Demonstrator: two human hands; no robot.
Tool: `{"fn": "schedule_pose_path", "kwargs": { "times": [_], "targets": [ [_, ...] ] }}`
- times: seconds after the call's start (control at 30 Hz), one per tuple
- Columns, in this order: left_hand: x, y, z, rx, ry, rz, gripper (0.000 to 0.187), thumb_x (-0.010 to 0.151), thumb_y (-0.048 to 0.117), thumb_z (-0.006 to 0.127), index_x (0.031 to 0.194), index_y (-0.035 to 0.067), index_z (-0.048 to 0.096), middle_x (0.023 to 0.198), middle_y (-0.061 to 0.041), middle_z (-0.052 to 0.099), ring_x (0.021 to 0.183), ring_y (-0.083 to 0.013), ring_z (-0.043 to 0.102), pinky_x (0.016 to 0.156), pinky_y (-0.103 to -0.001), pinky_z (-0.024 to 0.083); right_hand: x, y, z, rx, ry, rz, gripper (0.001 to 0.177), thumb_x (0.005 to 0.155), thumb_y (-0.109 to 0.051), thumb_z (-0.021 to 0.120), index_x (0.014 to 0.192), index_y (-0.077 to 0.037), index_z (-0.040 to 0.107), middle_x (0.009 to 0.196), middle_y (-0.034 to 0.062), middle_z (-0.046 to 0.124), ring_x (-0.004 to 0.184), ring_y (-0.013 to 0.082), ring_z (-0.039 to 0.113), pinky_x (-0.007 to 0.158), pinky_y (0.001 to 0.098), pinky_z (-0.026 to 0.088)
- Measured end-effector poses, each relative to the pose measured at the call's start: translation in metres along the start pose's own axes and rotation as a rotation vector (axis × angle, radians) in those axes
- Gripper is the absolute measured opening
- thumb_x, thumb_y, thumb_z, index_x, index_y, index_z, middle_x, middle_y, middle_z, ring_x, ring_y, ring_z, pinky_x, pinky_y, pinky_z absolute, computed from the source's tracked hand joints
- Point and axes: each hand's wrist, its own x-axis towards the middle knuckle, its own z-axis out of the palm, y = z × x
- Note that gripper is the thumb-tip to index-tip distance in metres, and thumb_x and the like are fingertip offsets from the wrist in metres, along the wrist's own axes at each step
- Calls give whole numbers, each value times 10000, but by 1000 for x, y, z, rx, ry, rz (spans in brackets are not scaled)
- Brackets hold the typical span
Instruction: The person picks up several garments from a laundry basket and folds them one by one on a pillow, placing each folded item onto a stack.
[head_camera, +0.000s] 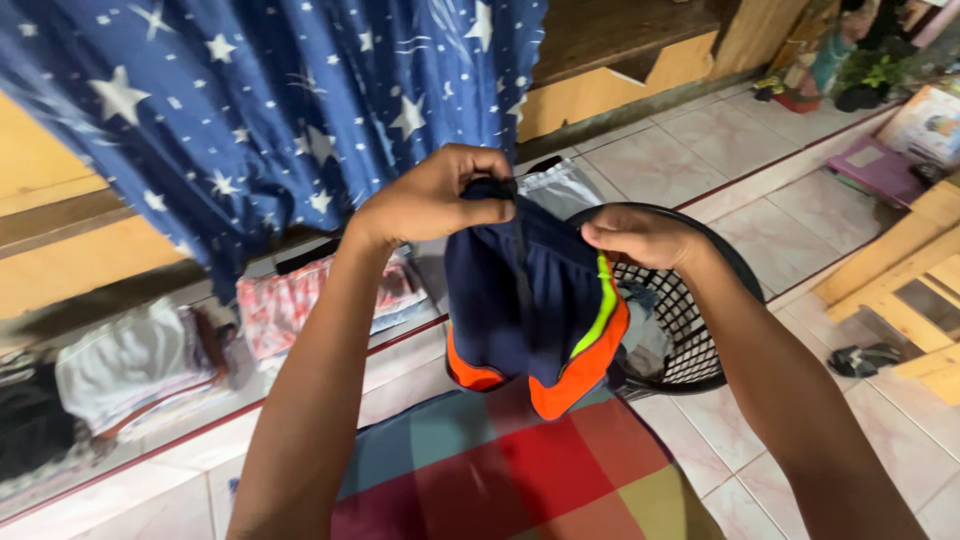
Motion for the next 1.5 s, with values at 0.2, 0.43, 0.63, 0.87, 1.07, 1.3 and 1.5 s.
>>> {"fn": "schedule_pose_path", "kwargs": {
  "times": [0.2, 0.43, 0.63, 0.87, 1.07, 1.3, 1.5],
  "targets": [
    [-55, 38, -14, -11, 38, 70, 344, 733, -67, 602, 1057, 10, 686, 990, 11, 702, 923, -107, 678, 761, -278, 531, 43, 4, 47, -468, 114, 592, 636, 1056, -583, 401, 1177, -49, 724, 1049, 125, 716, 936, 209, 617, 875, 374, 503],
    [-110, 68, -22, 374, 133, 112, 215, 675, -25, 622, 799, 73, 768, 806, -60, 707, 849, -191, 651, 810, -332, 504, 85, 2, 82, -840, -122, 320, 551, 955, -497, 556, 1192, -36, 741, 1115, 156, 776, 968, 259, 724, 874, 416, 550],
    [-153, 78, -10, 698, 124, -76, 327, 603, -37, 599, 828, 105, 789, 692, -100, 666, 839, -264, 607, 1001, -370, 375, 96, -31, 77, -429, 292, 197, 409, 887, -368, 767, 1052, 7, 765, 807, 131, 759, 701, 231, 720, 706, 395, 596],
    [-190, 57, -33, 1015, 306, -72, 320, 601, 9, 591, 820, 78, 815, 771, -136, 735, 920, -278, 640, 1003, -428, 375, 79, -84, 84, 122, 378, 350, 465, 867, -291, 814, 1238, -79, 630, 645, 31, 569, 492, 147, 533, 518, 363, 585],
    [-224, 33, -68, 1004, 454, 69, 180, 806, 33, 608, 927, 4, 738, 946, -176, 731, 983, -335, 665, 957, -447, 516, 61, -120, 104, -826, 432, 94, 509, 787, -361, 899, 1098, 0, 722, 795, 129, 733, 637, 197, 660, 636, 347, 534],
    [-242, 42, -53, 523, 535, -200, 438, 662, 223, 963, 878, -9, 660, 740, -127, 640, 669, -265, 625, 585, -371, 494, 70, -94, 95, -694, 492, -558, 388, 802, -233, 899, 1017, 54, 752, 1243, 167, 728, 902, 213, 751, 751, 292, 619],
    [-253, 2, -41, 699, 762, 224, 405, 691, 122, 953, 869, -1, 612, 1003, -144, 621, 869, -217, 622, 716, -332, 534, 66, -117, 118, -762, 604, -490, 355, 769, -113, 921, 1006, 86, 748, 1113, 168, 741, 775, 243, 719, 702, 335, 565]
  ]
}}
